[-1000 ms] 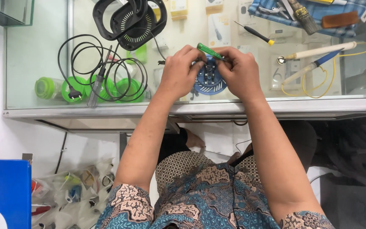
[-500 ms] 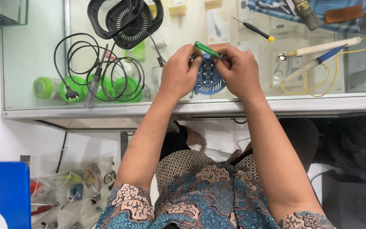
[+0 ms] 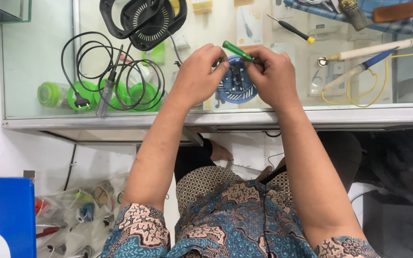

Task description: Repairing a small electronic fan component by stripping, connecting, and securing wires using manual tools.

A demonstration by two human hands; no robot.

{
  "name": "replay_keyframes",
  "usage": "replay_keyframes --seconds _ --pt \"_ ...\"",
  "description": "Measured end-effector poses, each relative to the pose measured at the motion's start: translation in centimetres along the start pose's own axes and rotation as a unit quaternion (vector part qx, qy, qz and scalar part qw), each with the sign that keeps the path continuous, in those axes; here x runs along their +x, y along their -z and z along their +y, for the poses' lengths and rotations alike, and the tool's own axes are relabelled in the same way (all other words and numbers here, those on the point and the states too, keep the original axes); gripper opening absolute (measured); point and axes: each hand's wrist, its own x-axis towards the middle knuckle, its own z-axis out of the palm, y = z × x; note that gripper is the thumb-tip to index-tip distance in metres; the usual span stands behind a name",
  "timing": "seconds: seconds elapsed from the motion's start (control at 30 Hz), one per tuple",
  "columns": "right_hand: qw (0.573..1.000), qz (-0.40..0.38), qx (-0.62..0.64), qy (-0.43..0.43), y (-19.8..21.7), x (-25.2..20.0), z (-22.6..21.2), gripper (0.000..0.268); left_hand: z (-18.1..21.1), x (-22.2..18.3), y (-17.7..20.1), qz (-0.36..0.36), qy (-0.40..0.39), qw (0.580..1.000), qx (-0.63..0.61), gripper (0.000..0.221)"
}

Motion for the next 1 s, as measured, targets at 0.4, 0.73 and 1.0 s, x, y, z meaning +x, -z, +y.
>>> replay_keyframes --seconds 0.4,0.73,1.0 --pt "0.999 -0.024 0.037 -0.018 0.4 -0.1 -0.5 0.029 -1.0 -0.2 0.0 -0.026 -0.037 0.986 -0.159 0.014" --pt "0.999 -0.023 -0.035 0.017 -0.7 -0.1 2.3 0.023 -2.1 0.2 -1.1 -0.038 0.004 0.990 -0.137 0.015" --pt "0.999 -0.012 -0.042 0.016 -0.7 -0.2 2.0 0.026 -2.6 0.3 -0.8 -0.100 0.085 0.960 -0.246 0.015"
